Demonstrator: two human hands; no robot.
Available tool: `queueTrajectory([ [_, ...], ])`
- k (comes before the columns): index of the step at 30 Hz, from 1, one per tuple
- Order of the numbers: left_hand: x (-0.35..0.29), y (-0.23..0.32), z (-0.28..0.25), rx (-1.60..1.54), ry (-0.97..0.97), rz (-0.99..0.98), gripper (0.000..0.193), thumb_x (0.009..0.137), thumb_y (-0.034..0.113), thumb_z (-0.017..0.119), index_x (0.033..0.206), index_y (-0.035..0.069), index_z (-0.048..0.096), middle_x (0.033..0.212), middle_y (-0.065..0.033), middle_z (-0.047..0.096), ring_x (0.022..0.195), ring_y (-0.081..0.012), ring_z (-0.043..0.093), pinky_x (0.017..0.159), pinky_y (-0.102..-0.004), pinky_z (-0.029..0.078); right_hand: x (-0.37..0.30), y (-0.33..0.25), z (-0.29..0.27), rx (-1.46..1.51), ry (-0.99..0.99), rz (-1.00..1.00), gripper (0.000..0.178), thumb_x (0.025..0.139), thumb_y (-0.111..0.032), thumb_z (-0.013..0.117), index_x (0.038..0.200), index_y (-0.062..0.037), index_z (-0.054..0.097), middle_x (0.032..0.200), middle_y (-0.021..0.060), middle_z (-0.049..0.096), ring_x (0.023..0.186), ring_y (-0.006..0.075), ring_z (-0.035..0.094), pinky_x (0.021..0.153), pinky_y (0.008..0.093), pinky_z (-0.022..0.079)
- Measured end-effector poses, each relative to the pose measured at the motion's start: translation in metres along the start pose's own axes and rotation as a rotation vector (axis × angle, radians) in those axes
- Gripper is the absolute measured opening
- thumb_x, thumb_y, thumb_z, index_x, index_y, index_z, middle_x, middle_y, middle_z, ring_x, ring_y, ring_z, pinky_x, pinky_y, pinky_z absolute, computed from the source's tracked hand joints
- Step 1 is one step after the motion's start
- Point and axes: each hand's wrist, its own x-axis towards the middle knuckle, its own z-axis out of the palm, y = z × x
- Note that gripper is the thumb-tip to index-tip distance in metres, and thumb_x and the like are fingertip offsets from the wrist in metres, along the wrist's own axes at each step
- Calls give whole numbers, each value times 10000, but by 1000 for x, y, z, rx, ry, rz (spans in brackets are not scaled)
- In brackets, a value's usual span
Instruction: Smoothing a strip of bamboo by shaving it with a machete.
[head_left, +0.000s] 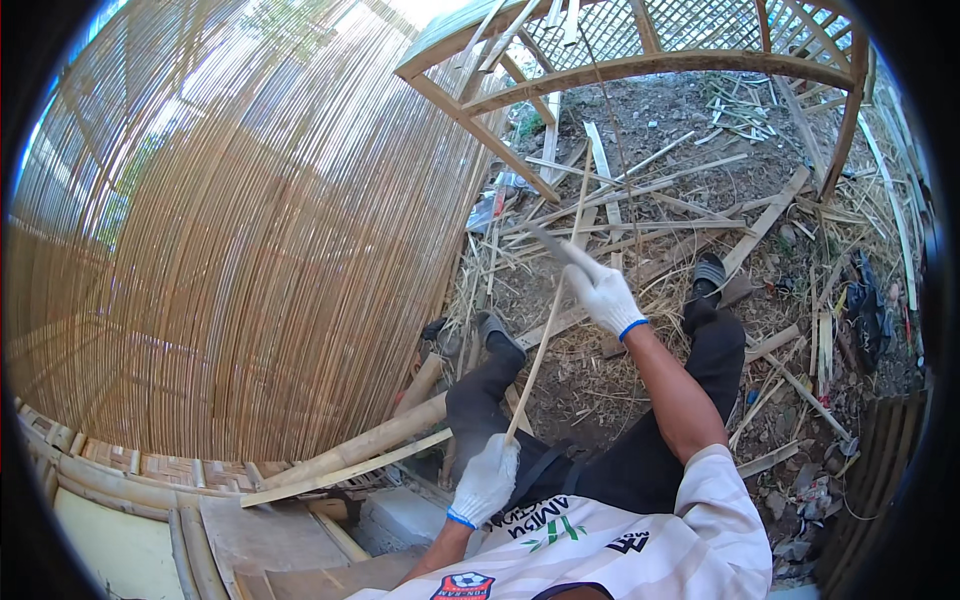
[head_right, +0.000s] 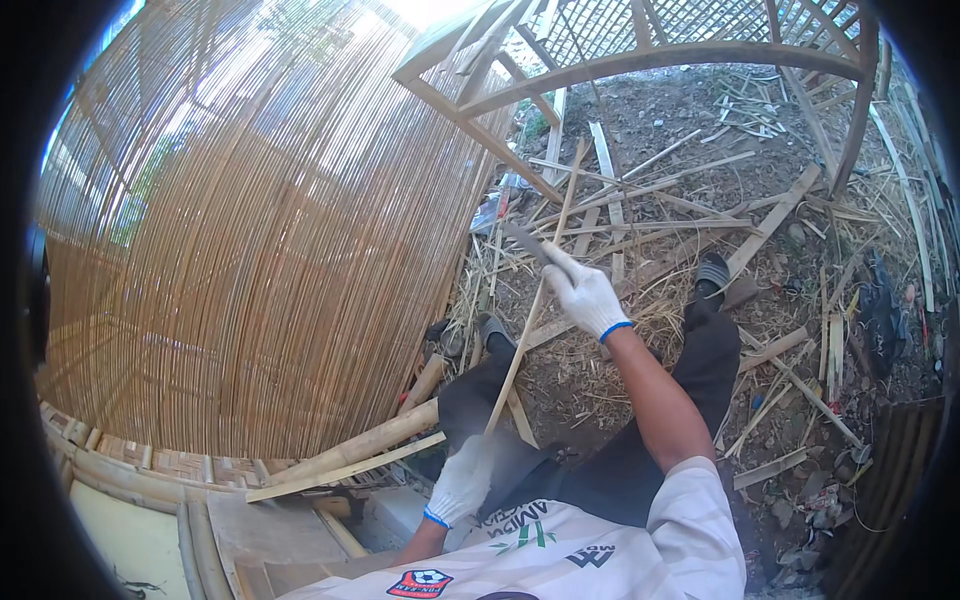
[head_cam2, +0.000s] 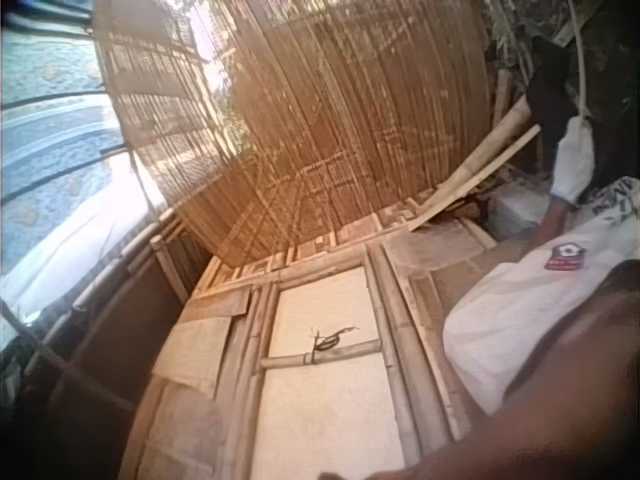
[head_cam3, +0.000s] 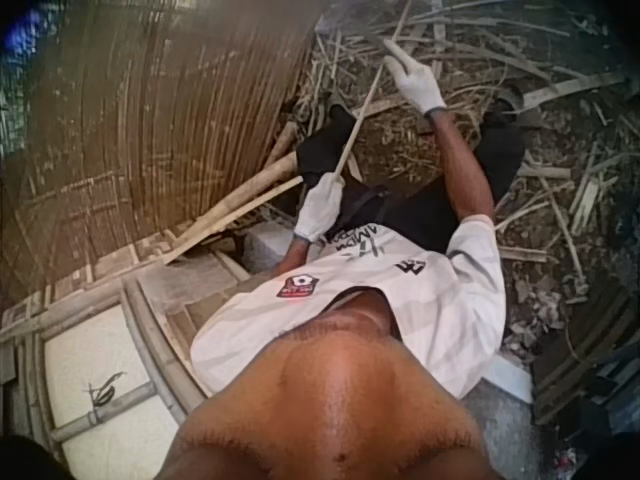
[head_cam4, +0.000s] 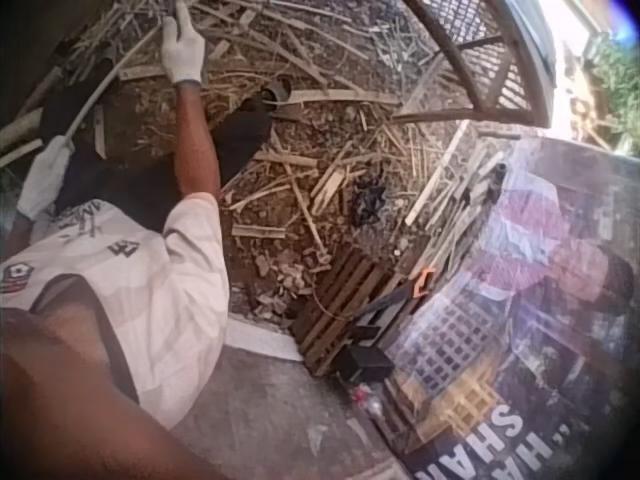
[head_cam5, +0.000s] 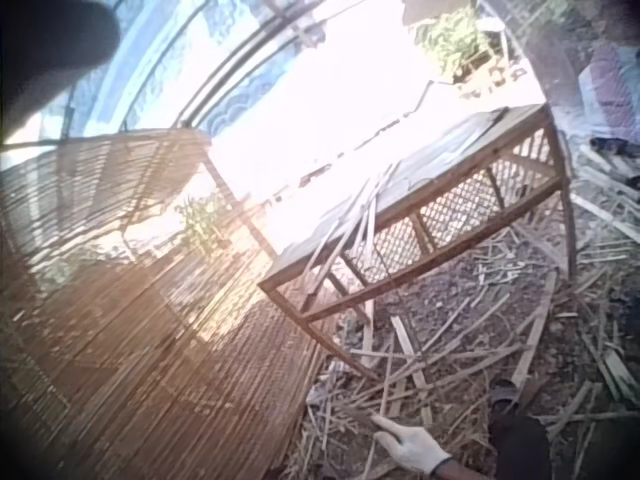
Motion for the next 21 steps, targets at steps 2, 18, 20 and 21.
queueTrajectory([
  [2, 16, 0, 2, -56, 84, 81, 242, 1086, 244, 497, 1201, 47, 577, 917, -296, 676, 897, -526, 662, 741, -556, 511, -15, -8, 8, -22, -214, -105, 507, 1044, -292, 601, 1514, -109, 555, 1277, 231, 723, 1157, 260, 727, 985, 350, 541],
  [18, 77, 22, -8, -237, 247, 16, 308, 1095, 210, 459, 1275, -6, 584, 844, -194, 656, 720, -318, 657, 703, -450, 527, -35, -13, 52, -111, -440, -289, 514, 1040, -278, 591, 1524, -115, 538, 1188, 241, 731, 1082, 370, 734, 935, 403, 569],
  [20, 65, 18, -1, -247, 162, -5, 329, 1096, 182, 463, 1347, 2, 573, 953, -198, 672, 828, -321, 676, 784, -429, 537, -19, -12, 37, -26, -334, -121, 503, 1043, -249, 579, 1522, -100, 537, 1265, 256, 707, 1152, 352, 720, 980, 392, 551],
  [21, 64, 12, 1, -341, 49, -115, 351, 1092, 171, 468, 1362, -24, 578, 1112, -228, 681, 1006, -337, 688, 901, -406, 533, -15, -9, 32, -57, -306, -116, 500, 1041, -245, 584, 1513, -86, 541, 1266, 251, 709, 1154, 364, 715, 982, 396, 549],
])
